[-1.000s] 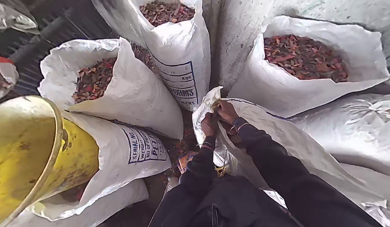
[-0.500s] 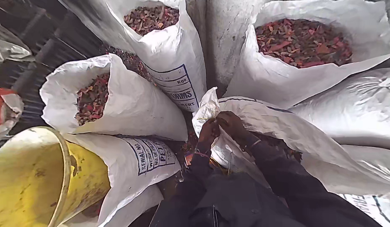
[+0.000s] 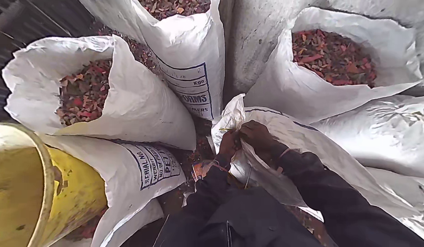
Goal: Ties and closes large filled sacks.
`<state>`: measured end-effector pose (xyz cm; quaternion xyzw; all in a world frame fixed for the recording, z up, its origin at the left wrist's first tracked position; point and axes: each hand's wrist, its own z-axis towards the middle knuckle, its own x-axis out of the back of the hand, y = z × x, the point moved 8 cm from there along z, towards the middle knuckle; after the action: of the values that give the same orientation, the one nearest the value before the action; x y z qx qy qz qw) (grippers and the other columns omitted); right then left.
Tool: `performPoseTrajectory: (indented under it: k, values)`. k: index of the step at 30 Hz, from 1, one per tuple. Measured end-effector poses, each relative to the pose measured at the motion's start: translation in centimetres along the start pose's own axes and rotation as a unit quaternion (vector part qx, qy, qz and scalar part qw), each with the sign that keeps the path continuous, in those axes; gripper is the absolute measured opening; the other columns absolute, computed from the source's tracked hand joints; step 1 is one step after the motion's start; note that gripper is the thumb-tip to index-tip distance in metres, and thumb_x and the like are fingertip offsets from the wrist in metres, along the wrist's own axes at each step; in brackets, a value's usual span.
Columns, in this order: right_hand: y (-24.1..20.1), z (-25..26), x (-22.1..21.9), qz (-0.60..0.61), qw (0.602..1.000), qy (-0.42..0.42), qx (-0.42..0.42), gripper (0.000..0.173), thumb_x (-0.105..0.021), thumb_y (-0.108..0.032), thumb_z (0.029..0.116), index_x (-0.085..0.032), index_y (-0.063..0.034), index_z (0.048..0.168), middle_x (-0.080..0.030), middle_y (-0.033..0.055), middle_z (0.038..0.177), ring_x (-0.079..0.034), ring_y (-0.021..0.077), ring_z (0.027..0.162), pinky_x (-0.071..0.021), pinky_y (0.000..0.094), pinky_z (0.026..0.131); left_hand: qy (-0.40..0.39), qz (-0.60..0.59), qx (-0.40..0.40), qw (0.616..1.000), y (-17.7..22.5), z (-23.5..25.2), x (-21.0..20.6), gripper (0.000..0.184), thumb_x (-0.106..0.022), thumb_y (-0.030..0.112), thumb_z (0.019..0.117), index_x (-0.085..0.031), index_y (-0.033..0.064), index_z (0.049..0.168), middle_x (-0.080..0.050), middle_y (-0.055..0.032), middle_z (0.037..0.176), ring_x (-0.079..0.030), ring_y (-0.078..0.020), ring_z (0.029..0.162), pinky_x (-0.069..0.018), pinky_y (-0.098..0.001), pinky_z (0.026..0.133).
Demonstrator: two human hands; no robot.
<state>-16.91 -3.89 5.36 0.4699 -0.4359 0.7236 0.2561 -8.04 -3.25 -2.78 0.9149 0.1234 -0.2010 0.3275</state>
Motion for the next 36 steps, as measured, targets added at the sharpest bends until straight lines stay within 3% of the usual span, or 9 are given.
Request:
performPoseTrajectory:
  k: [4, 9, 12, 17, 21, 27, 30, 33, 36]
  values:
    - [-0.4, 0.8, 0.0, -0.05, 0.997, -0.064, 0.016, 0.009, -0.069, -0.004, 0.0876, -0.071, 0.0046, 0.09, -0.07, 0.0224, 0.093, -0.069, 0.0417, 0.094, -0.0545, 0.0553, 0.078, 0.009, 0.073, -0.046, 0.996, 0.0, 0.4, 0.0, 0.017, -0.046, 0.013, 0.1084, -0.055, 0.0024, 0.099, -0.042, 0.0041, 0.061, -0.038, -0.0039, 0.045, -0.0362, -0.0189, 0.044]
    - [0.7, 0.4, 0.8, 0.142, 0.909, -0.288, -0.266, 0.017, -0.061, -0.01, 0.0987, -0.067, 0.0059, 0.097, -0.064, 0.0198, 0.086, -0.063, 0.0329, 0.083, -0.0486, 0.0532, 0.075, -0.015, 0.135, -0.086, 0.987, 0.5, 0.0, -0.6, 0.019, -0.049, 0.011, 0.1076, -0.06, -0.0039, 0.105, -0.05, -0.0006, 0.071, -0.044, -0.0061, 0.056, -0.041, -0.0225, 0.054]
    - [3.0, -1.6, 2.4, 0.328, 0.882, -0.121, -0.317, 0.013, -0.052, -0.008, 0.0984, -0.063, -0.0037, 0.091, -0.056, -0.0039, 0.072, -0.052, 0.0009, 0.062, -0.0469, 0.0206, 0.061, -0.025, 0.068, -0.054, 0.996, 0.4, 0.2, -0.1, 0.019, -0.047, 0.013, 0.1084, -0.059, -0.0004, 0.102, -0.041, 0.0049, 0.059, -0.037, -0.0025, 0.045, -0.0338, -0.0173, 0.043]
    - [3.4, -2.6, 1.9, 0.131, 0.96, -0.064, -0.24, 0.032, -0.063, -0.004, 0.0958, -0.069, -0.0025, 0.127, -0.069, 0.0233, 0.111, -0.067, 0.0373, 0.103, -0.053, 0.0547, 0.09, -0.049, -0.008, -0.014, 0.999, 0.2, 0.4, -0.4, 0.017, -0.044, 0.014, 0.1091, -0.054, 0.0064, 0.098, -0.037, 0.0072, 0.056, -0.033, -0.0015, 0.041, -0.0303, -0.0155, 0.039]
    - [2.2, -1.8, 0.0, 0.067, 0.987, -0.018, -0.144, 0.026, -0.066, -0.02, 0.0955, -0.075, -0.0084, 0.118, -0.068, 0.0234, 0.101, -0.063, 0.0442, 0.1, -0.0489, 0.0603, 0.085, -0.053, -0.012, -0.005, 0.998, 0.1, 0.5, -0.3, 0.021, -0.042, 0.017, 0.1101, -0.054, 0.0087, 0.095, -0.036, 0.008, 0.055, -0.032, -0.0012, 0.04, -0.0296, -0.0155, 0.039]
    - [0.5, -1.1, 0.8, 0.023, 0.995, 0.045, -0.092, 0.016, -0.065, -0.012, 0.0905, -0.077, -0.0014, 0.094, -0.069, 0.0224, 0.098, -0.062, 0.0462, 0.103, -0.0464, 0.0602, 0.086, -0.048, -0.009, 0.005, 0.999, -0.2, 0.4, -0.2, 0.019, -0.043, 0.018, 0.1099, -0.052, 0.0111, 0.095, -0.035, 0.0082, 0.056, -0.031, -0.0017, 0.041, -0.029, -0.0164, 0.039]
    - [-0.9, -0.1, 2.6, 0.142, 0.981, -0.004, -0.136, 0.016, -0.06, -0.006, 0.0888, -0.071, 0.0052, 0.086, -0.068, 0.022, 0.096, -0.062, 0.038, 0.099, -0.0486, 0.0533, 0.083, -0.059, -0.006, -0.008, 0.998, 0.1, 0.5, -0.2, 0.022, -0.041, 0.016, 0.1102, -0.051, 0.0099, 0.092, -0.034, 0.0092, 0.053, -0.031, -0.0007, 0.039, -0.0293, -0.0154, 0.039]
    - [1.5, -1.6, 4.6, 0.368, 0.891, 0.058, -0.26, 0.024, -0.045, -0.012, 0.0999, -0.065, 0.0004, 0.103, -0.066, 0.0005, 0.095, -0.062, 0.0061, 0.084, -0.0535, 0.0284, 0.078, -0.067, -0.015, -0.01, 0.998, -0.1, 0.6, -0.3, 0.021, -0.042, 0.016, 0.1098, -0.052, 0.0098, 0.093, -0.034, 0.0089, 0.053, -0.032, -0.0013, 0.039, -0.0302, -0.0159, 0.039]
    - [6.0, -4.5, 5.5, 0.344, 0.858, 0.143, -0.353, 0.038, -0.038, -0.014, 0.1047, -0.051, -0.0013, 0.138, -0.065, 0.0036, 0.112, -0.064, 0.01, 0.096, -0.0531, 0.03, 0.087, -0.062, -0.044, 0.0, 0.997, -0.1, 0.8, -0.3, 0.02, -0.045, 0.015, 0.1085, -0.053, 0.0108, 0.09, -0.035, 0.0085, 0.054, -0.031, -0.0011, 0.04, -0.0286, -0.0156, 0.038]
